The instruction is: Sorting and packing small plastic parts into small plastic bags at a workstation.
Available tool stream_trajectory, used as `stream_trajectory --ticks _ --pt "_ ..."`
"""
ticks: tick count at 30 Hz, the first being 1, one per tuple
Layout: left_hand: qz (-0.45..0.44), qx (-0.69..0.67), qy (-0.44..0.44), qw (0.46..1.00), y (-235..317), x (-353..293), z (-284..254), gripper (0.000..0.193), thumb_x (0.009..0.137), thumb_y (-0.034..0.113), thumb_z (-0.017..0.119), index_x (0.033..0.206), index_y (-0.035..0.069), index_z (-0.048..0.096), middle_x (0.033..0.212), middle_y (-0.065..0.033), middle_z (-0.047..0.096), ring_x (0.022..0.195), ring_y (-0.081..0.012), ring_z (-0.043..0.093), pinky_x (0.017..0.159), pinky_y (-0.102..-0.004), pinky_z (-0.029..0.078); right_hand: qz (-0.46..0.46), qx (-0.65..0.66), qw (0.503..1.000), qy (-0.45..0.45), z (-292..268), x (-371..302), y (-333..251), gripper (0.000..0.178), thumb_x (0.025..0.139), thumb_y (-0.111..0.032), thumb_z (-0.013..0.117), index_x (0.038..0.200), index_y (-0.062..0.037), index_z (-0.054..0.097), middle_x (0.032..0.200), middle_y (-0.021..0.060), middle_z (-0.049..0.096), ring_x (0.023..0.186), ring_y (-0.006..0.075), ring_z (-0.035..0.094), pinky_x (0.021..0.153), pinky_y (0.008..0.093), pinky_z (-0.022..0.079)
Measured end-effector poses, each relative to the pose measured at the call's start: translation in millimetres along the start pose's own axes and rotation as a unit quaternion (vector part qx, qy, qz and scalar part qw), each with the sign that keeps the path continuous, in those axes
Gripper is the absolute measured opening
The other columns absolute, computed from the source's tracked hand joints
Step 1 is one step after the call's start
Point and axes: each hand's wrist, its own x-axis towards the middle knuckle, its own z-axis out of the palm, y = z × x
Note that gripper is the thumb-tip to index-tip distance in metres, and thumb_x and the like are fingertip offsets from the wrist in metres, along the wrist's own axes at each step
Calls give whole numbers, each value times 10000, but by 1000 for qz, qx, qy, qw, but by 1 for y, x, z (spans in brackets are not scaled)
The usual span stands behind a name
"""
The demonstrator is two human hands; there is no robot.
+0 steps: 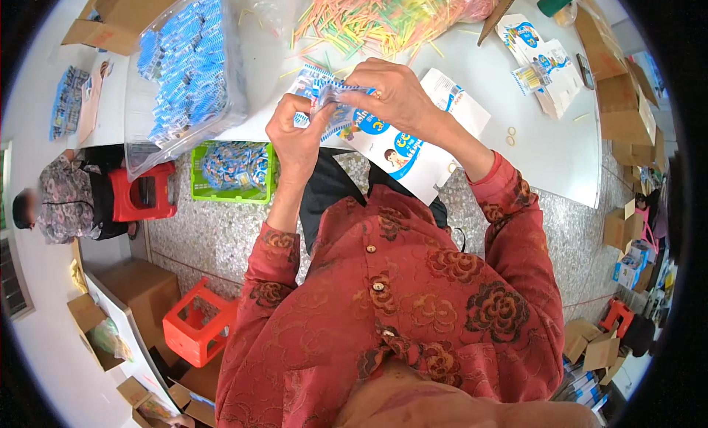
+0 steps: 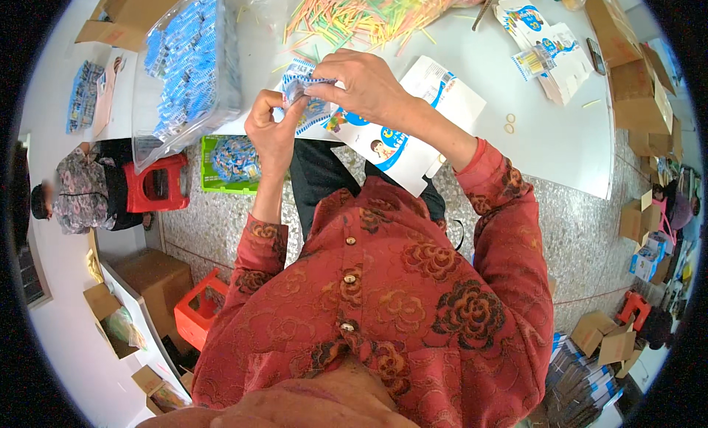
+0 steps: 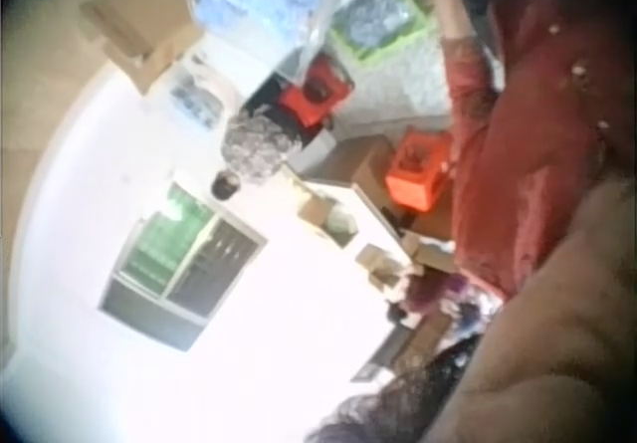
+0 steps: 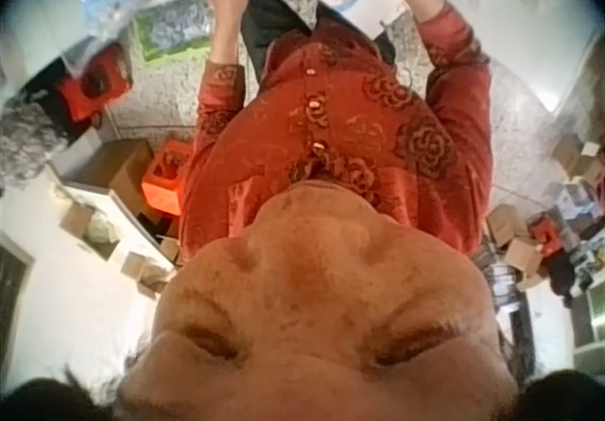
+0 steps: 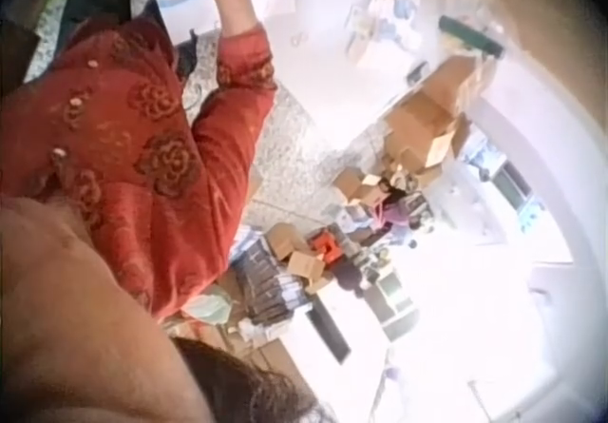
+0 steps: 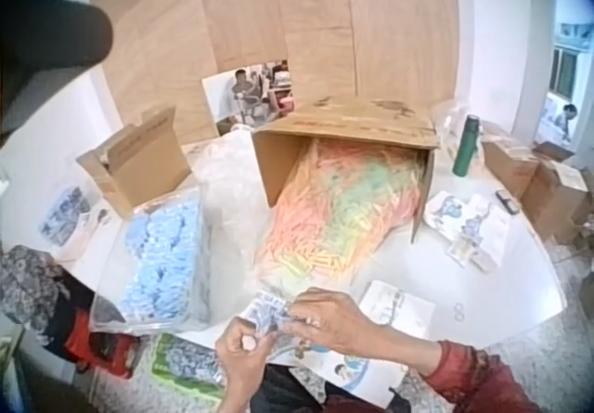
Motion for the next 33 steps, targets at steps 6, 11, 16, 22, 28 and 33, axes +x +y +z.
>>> stream_trajectory --ticks 6,11,16,22,28,33 --pt "2 -21 -12 1000 -5 -6 0 201 725 -8 730 720 27 532 712 30 523 672 -41 441 613 -193 372 -41 -48 998 11 3 -1 -1 122 759 -89 650 836 0 618 710 96 537 695 257 537 612 349 437" --pt "-51 -35 -35 997 -2 -12 -1 161 712 41 745 747 11 591 711 -12 588 680 -70 514 623 -232 428 -33 -17 999 11 7 -2 -2 117 732 -29 624 845 -3 612 742 106 551 717 255 550 623 345 445" --pt "-95 -11 -42 995 0 -19 -1 143 720 27 728 757 8 591 686 15 571 660 -44 457 596 -212 418 13 29 999 -18 8 -2 -2 137 719 8 603 854 -10 619 790 92 586 753 229 576 650 327 464" --pt "-140 -112 -20 984 -10 -21 -4 102 711 -39 667 753 13 590 711 35 582 664 -23 460 597 -196 413 43 60 996 -43 9 -3 -10 189 716 -43 634 905 -37 630 842 91 618 794 231 597 695 323 480" --pt "-147 -133 -19 980 -9 -24 0 124 691 -72 640 719 23 565 719 25 596 675 -27 496 602 -193 419 43 52 997 -37 7 -5 -12 192 736 -127 656 912 -52 629 823 97 617 813 259 595 712 347 480" --pt "-135 -142 -27 980 -11 -25 1 157 699 -52 682 720 32 552 722 24 591 673 -26 494 601 -192 416 -14 0 998 -67 2 -3 -7 157 728 -59 669 869 -13 618 763 88 584 735 226 568 642 329 458"
